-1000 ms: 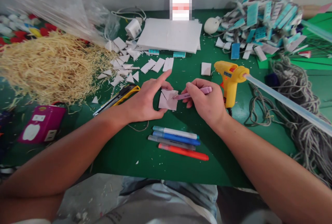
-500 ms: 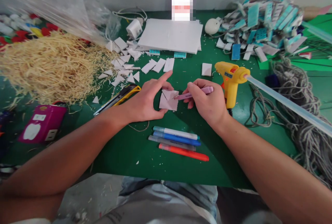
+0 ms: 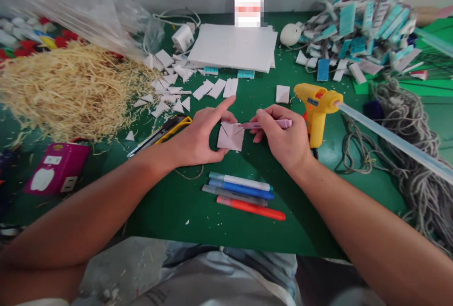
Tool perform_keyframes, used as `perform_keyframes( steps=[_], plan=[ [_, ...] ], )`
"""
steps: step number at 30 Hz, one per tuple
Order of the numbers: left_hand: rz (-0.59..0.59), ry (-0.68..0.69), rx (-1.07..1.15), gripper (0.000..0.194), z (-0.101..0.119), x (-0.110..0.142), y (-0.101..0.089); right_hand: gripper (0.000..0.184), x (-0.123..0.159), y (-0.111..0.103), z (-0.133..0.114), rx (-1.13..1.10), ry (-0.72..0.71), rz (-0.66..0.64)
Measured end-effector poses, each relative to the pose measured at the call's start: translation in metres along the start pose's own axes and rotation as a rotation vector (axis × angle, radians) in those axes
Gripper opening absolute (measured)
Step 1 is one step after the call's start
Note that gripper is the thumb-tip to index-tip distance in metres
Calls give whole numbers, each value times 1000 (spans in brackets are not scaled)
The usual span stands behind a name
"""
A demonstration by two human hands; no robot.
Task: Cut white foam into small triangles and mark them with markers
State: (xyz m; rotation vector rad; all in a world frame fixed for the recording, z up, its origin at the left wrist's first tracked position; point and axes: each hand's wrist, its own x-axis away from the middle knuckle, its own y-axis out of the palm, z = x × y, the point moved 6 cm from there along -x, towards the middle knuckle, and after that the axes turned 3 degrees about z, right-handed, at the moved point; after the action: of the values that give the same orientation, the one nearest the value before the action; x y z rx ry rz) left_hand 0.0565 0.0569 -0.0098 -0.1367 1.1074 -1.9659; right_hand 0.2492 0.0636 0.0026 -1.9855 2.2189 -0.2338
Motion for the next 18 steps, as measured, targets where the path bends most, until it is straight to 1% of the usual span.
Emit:
perform_keyframes(
  steps=[3, 7, 10, 14, 18],
  plan=[
    [3, 12, 0, 103, 0, 1, 0, 34, 0, 1, 1, 6, -9, -27],
    [15, 32, 10, 99, 1, 1, 0, 30, -1, -1, 2, 3, -18, -8],
    [13, 33, 12, 101, 2, 1, -1, 34, -2, -1, 3, 19, -3, -18],
    [14, 34, 15, 103, 2, 1, -1, 30, -2, -2, 1, 0, 1, 12],
    [8, 23, 12, 103, 1, 0, -1, 33, -2, 0, 1, 9, 4, 7]
  ],
)
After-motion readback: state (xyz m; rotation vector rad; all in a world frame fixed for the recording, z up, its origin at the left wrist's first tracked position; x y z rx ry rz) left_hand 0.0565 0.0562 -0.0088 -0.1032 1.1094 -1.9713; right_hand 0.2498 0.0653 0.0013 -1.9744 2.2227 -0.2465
